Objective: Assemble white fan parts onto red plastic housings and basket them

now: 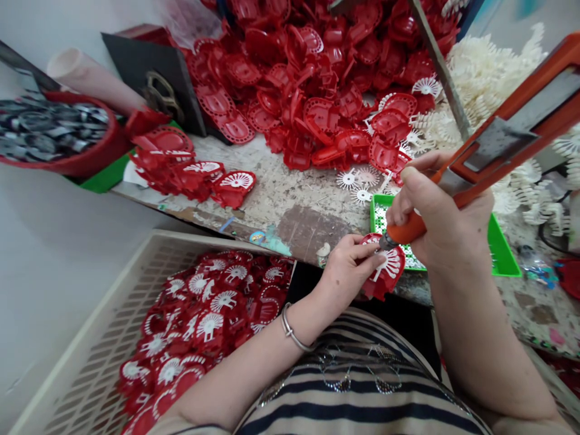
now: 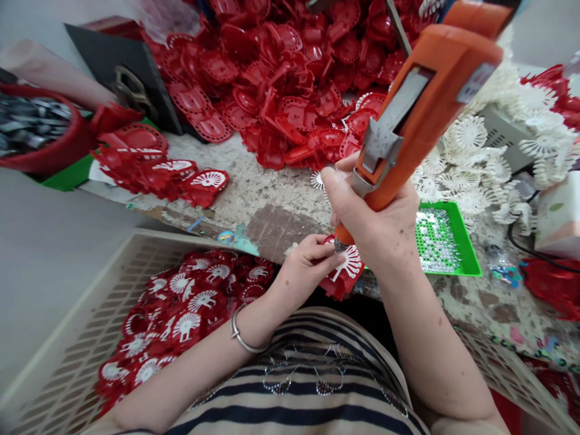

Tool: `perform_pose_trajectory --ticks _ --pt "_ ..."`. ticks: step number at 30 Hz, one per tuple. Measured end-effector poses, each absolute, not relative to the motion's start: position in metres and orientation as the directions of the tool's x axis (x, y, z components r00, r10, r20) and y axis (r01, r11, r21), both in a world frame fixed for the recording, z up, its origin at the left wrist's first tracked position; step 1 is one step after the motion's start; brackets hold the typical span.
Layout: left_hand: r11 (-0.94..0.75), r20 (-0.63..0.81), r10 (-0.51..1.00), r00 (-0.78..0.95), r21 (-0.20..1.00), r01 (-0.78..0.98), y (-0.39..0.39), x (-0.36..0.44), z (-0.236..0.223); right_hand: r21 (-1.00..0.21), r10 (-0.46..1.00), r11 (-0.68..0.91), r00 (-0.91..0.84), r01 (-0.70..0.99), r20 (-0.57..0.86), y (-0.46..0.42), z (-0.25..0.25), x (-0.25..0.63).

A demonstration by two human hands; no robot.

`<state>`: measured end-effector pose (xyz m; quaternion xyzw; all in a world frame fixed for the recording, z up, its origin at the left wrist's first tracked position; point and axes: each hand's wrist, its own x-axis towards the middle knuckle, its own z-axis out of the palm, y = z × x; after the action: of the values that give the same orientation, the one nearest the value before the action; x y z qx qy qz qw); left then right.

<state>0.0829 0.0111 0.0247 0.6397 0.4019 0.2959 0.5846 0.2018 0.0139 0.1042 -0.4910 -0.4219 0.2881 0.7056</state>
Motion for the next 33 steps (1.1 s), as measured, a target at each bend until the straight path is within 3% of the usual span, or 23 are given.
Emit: perform_pose_trajectory --ticks 33 --pt "0.057 -0.124 0.832 0.540 0.989 0.138 0.012 0.079 0.028 -0.920 0.829 0.382 0.473 -0.089 0.299 0.008 0.111 0.207"
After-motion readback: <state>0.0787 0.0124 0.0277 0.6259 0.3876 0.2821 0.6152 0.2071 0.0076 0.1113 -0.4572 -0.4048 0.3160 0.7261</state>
